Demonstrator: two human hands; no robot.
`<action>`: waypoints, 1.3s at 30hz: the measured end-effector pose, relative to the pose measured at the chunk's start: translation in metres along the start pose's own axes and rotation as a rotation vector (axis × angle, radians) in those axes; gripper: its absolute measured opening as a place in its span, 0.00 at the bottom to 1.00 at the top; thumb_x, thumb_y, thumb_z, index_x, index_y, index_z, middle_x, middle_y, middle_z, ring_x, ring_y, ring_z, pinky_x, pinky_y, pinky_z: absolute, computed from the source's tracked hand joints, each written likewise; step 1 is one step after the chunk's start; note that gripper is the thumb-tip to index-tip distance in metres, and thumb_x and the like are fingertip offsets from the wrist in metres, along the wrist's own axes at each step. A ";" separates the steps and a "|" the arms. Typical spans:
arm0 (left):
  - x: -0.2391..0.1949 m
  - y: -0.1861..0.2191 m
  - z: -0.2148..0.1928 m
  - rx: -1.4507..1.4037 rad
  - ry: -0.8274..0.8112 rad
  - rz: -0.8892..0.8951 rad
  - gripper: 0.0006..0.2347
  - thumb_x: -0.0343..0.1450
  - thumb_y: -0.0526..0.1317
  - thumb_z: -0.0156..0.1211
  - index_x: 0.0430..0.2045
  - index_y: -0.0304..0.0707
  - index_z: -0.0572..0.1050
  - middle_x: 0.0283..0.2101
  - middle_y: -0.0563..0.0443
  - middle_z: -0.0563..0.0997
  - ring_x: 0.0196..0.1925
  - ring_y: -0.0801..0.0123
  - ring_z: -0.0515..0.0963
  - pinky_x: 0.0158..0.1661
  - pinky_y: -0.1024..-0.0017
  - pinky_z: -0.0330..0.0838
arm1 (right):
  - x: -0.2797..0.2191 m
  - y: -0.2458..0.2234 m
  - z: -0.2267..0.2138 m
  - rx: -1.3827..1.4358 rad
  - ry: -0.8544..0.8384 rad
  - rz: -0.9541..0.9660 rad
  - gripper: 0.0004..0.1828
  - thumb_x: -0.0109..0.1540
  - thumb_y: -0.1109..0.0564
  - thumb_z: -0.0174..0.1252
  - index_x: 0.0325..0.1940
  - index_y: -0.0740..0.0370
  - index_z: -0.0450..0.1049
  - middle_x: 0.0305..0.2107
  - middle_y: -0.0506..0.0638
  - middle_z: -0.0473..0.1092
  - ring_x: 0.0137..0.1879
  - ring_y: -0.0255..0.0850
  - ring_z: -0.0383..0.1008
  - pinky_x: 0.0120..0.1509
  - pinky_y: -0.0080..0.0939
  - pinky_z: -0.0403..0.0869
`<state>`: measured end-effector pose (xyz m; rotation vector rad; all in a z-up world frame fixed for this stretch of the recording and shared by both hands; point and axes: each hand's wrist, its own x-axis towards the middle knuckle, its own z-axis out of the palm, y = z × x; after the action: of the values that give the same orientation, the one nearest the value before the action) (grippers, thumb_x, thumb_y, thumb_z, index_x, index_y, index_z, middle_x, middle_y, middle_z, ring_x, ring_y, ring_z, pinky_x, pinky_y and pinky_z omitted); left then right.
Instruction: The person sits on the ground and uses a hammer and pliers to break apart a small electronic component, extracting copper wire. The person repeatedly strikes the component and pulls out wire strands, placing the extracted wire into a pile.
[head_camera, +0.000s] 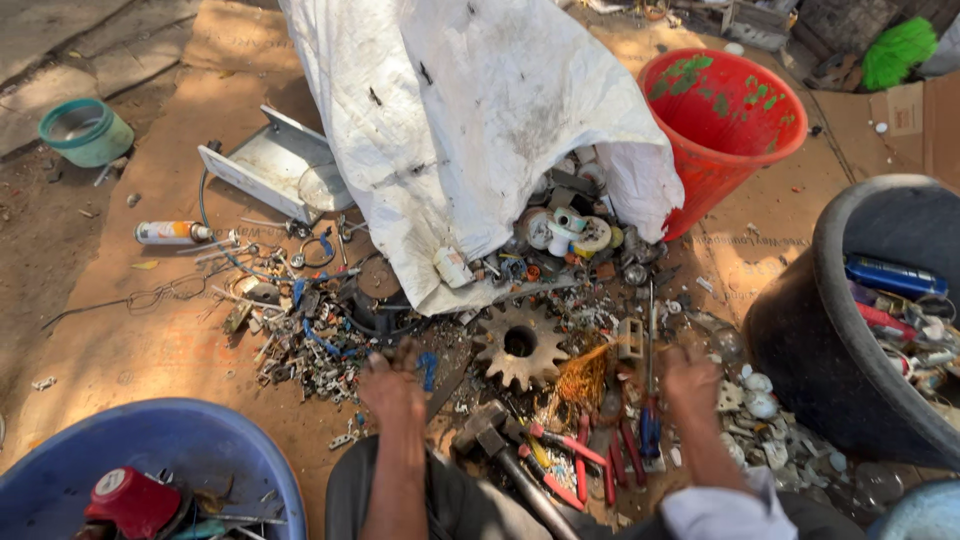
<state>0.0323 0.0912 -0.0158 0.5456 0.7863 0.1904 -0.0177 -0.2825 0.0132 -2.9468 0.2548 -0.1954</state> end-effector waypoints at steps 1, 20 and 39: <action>0.001 0.005 -0.002 -0.025 0.007 0.021 0.04 0.78 0.33 0.48 0.35 0.30 0.67 0.34 0.43 0.74 0.30 0.60 0.81 0.36 0.67 0.81 | -0.002 0.002 -0.008 0.338 -0.132 0.342 0.13 0.64 0.51 0.53 0.43 0.62 0.78 0.29 0.55 0.76 0.30 0.48 0.75 0.32 0.50 0.73; -0.094 -0.091 0.008 0.950 -1.237 -0.261 0.25 0.83 0.53 0.38 0.52 0.25 0.77 0.41 0.35 0.87 0.48 0.53 0.86 0.59 0.58 0.69 | -0.013 -0.070 -0.106 0.730 -0.060 0.224 0.14 0.68 0.51 0.53 0.45 0.63 0.79 0.23 0.51 0.71 0.25 0.40 0.66 0.29 0.45 0.67; -0.067 -0.036 0.023 0.978 -0.752 -0.421 0.30 0.77 0.60 0.34 0.66 0.36 0.62 0.35 0.45 0.81 0.23 0.67 0.79 0.21 0.72 0.70 | -0.044 -0.121 -0.010 0.271 0.052 -0.736 0.07 0.66 0.56 0.65 0.47 0.60 0.80 0.41 0.53 0.77 0.47 0.45 0.77 0.50 0.39 0.73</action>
<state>0.0006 0.0273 0.0199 1.2503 0.1850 -0.8012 -0.0435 -0.1587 0.0404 -2.6242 -0.7946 -0.3623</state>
